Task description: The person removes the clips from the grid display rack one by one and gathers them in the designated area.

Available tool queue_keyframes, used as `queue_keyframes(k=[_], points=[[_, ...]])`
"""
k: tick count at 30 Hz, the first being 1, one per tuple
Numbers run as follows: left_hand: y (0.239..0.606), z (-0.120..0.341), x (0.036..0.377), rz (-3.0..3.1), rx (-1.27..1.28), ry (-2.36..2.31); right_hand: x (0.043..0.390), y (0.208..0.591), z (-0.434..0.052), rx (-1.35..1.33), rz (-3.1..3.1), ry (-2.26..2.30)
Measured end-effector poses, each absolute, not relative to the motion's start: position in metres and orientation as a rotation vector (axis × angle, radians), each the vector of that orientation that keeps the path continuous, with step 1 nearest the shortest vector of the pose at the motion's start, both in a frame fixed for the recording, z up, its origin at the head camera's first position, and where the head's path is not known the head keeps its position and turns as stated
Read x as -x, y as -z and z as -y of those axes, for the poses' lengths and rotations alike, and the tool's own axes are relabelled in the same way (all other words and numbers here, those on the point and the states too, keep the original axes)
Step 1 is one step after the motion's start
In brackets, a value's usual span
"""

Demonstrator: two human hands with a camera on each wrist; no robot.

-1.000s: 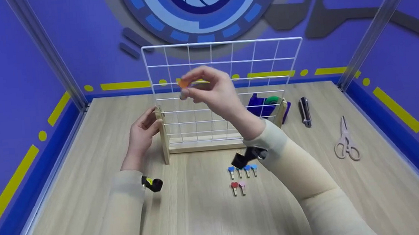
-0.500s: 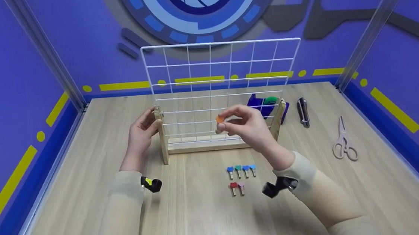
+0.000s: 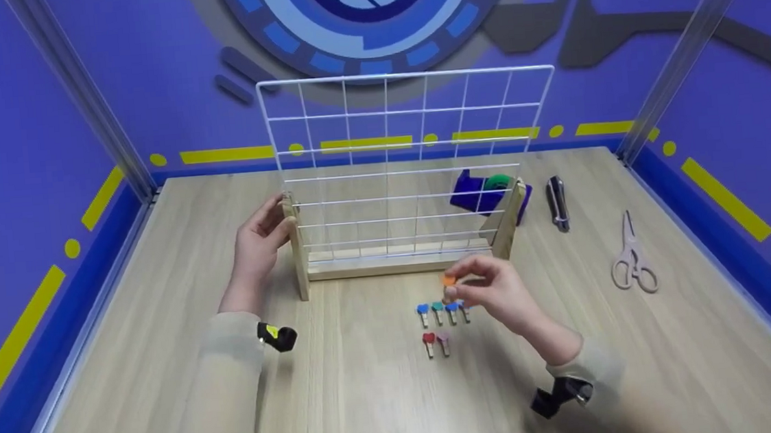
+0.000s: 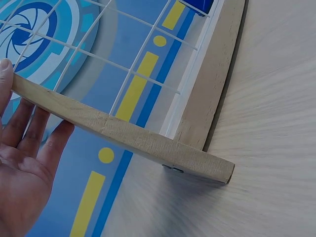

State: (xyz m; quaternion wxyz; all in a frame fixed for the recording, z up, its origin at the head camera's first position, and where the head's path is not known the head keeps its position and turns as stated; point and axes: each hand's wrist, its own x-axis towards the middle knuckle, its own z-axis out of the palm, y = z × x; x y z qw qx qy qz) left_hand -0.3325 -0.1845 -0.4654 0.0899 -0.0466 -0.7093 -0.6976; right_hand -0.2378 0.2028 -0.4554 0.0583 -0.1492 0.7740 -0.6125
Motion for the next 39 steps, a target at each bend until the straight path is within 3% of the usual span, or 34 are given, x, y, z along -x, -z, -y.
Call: queue_keyframes(k=[18, 39], points=[[0.463, 0.186, 0.331, 2.132, 0.110, 2.069, 0.217, 0.514, -0.224, 0.061, -2.339, 1.744], [0.465, 0.186, 0.333, 2.141, 0.109, 2.062, 0.220, 0.529, -0.223, 0.209, -2.294, 1.600]])
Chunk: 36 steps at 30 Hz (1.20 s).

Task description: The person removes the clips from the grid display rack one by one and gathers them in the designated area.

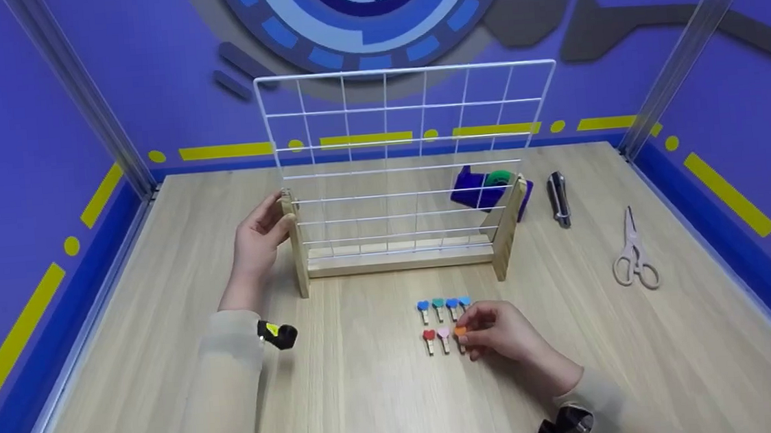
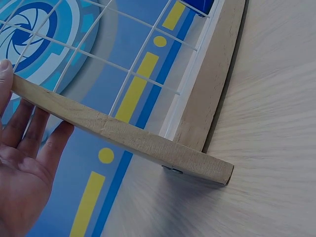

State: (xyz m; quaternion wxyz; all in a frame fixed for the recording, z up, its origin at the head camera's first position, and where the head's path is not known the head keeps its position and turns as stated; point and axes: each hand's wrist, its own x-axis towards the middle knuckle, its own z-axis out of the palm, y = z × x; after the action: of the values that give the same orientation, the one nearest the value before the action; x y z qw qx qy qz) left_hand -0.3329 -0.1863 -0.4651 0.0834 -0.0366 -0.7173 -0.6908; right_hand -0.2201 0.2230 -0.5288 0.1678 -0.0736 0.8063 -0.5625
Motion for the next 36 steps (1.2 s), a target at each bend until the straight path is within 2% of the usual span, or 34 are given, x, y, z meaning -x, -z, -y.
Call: queue_keyframes(k=[26, 36], points=[[0.465, 0.184, 0.335, 2.108, 0.133, 2.094, 0.222, 0.527, -0.224, 0.206, -2.297, 1.571], [0.466, 0.185, 0.335, 2.113, 0.125, 2.092, 0.225, 0.503, -0.248, 0.140, -2.490, 1.476]])
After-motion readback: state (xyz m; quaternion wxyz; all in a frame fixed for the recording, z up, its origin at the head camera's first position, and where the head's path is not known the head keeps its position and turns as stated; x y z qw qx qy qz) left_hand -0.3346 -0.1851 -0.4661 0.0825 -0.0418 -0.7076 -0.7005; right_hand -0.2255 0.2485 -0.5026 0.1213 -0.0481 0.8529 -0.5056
